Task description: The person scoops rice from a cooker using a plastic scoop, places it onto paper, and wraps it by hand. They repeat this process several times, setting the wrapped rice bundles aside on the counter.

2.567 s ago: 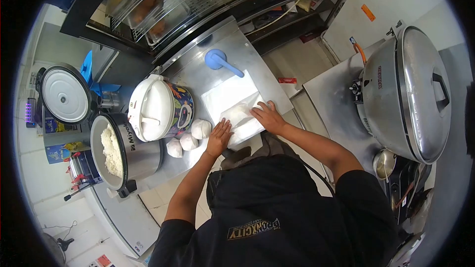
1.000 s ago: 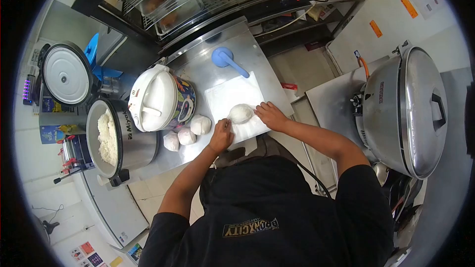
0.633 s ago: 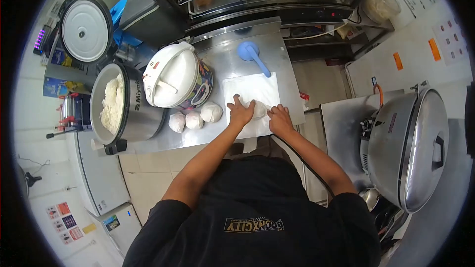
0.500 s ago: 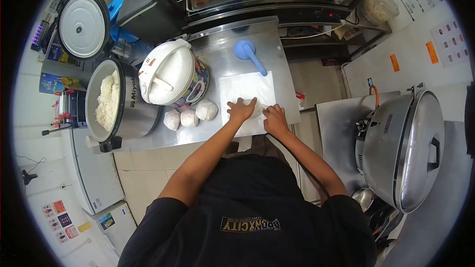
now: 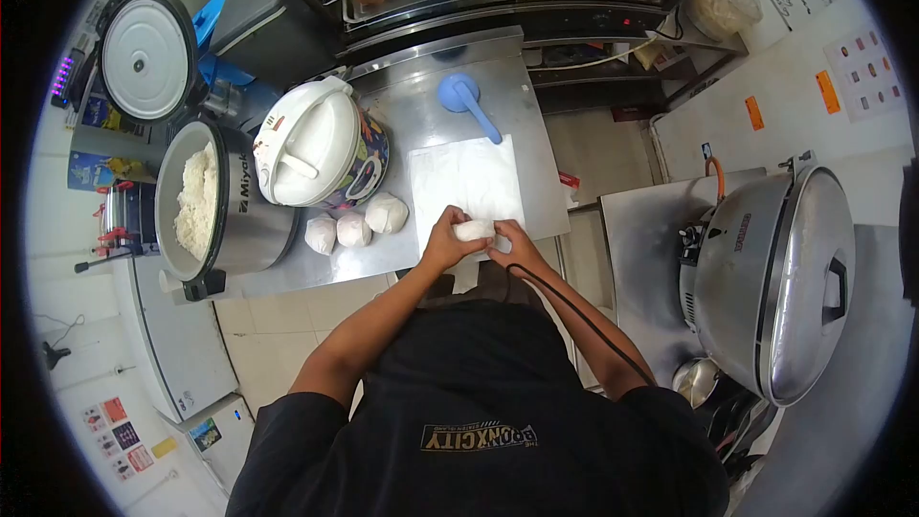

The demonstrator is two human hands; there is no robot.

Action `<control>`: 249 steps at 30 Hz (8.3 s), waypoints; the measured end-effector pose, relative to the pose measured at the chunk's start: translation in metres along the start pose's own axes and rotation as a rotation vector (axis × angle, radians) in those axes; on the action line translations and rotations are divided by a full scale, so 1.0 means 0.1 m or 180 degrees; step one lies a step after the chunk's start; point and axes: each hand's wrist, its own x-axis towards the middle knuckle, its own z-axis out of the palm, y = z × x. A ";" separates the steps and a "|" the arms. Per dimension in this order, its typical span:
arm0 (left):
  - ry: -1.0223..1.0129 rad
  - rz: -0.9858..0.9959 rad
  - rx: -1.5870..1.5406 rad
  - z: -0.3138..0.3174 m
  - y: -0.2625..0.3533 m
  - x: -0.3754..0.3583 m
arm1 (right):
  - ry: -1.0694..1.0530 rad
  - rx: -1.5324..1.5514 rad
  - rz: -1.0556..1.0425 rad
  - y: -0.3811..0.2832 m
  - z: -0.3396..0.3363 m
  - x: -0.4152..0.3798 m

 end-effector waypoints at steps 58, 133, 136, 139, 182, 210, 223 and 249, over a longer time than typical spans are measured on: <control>0.3577 -0.1106 -0.0210 -3.94 -1.10 -2.82 | 0.1823 -0.0609 0.0048 -2.67 0.52 2.39; 0.2121 0.0993 0.0344 -5.41 -0.71 -2.67 | -0.3231 -0.3095 -0.0728 -5.02 4.66 2.70; 0.2142 0.1075 0.0349 -5.42 -0.70 -2.66 | -0.3211 -0.3299 -0.0477 -4.98 4.85 2.59; 0.2117 0.1098 0.0377 -5.45 -0.70 -2.66 | -0.3403 -0.2985 0.0001 -4.99 4.70 2.87; 0.2782 0.1977 0.0882 -5.72 -0.09 -3.05 | -0.2717 0.0836 0.1986 -5.11 3.53 2.78; -0.1418 0.2322 -0.2758 -2.43 2.20 -1.49 | 0.1376 0.2787 0.2346 -0.92 0.24 0.00; 0.0224 0.0752 -0.1507 -1.58 1.98 -1.39 | 0.0138 -0.2910 -0.0221 -0.47 0.42 -0.05; -0.1140 0.0864 0.3077 -0.56 -0.38 -0.47 | -0.0145 -0.1937 -0.0047 -0.82 0.00 0.07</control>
